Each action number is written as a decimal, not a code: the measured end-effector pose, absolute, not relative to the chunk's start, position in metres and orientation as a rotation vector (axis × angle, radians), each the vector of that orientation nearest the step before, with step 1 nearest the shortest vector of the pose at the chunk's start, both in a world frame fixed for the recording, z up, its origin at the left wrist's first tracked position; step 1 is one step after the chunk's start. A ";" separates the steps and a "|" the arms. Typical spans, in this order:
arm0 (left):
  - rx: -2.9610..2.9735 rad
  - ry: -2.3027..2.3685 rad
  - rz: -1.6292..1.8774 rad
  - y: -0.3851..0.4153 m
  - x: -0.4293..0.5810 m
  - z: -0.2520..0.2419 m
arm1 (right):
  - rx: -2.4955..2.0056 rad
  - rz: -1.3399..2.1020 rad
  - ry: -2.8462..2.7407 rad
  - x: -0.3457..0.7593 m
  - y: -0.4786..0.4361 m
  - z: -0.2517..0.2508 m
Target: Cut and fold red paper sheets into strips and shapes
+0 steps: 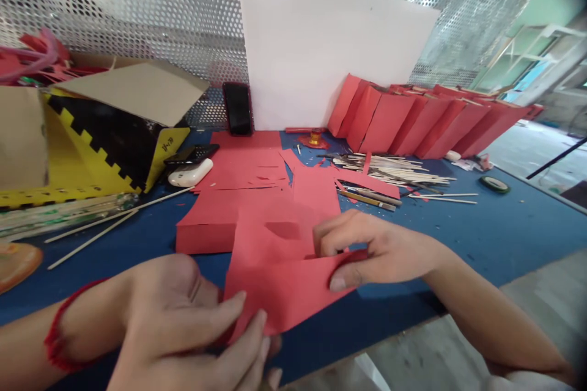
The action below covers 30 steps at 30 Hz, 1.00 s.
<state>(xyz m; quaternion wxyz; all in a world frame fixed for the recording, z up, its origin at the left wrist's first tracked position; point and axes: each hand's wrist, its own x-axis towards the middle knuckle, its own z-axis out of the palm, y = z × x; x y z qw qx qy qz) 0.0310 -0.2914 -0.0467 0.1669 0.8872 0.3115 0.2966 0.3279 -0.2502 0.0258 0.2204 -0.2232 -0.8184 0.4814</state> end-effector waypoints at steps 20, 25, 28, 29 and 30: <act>2.063 1.078 0.556 -0.259 0.014 -0.041 | -1.182 1.036 -2.604 0.300 -0.255 -0.017; 2.010 1.088 0.627 -0.257 0.016 -0.043 | -1.214 1.015 -2.598 0.300 -0.254 -0.020; 2.057 1.125 0.620 -0.259 0.018 -0.044 | -1.251 1.027 -2.607 0.302 -0.254 -0.017; 2.067 1.134 0.613 -0.260 0.018 -0.044 | -1.271 1.029 -2.612 0.302 -0.254 -0.016; 2.074 1.139 0.607 -0.261 0.018 -0.044 | -1.292 1.029 -2.615 0.303 -0.254 -0.016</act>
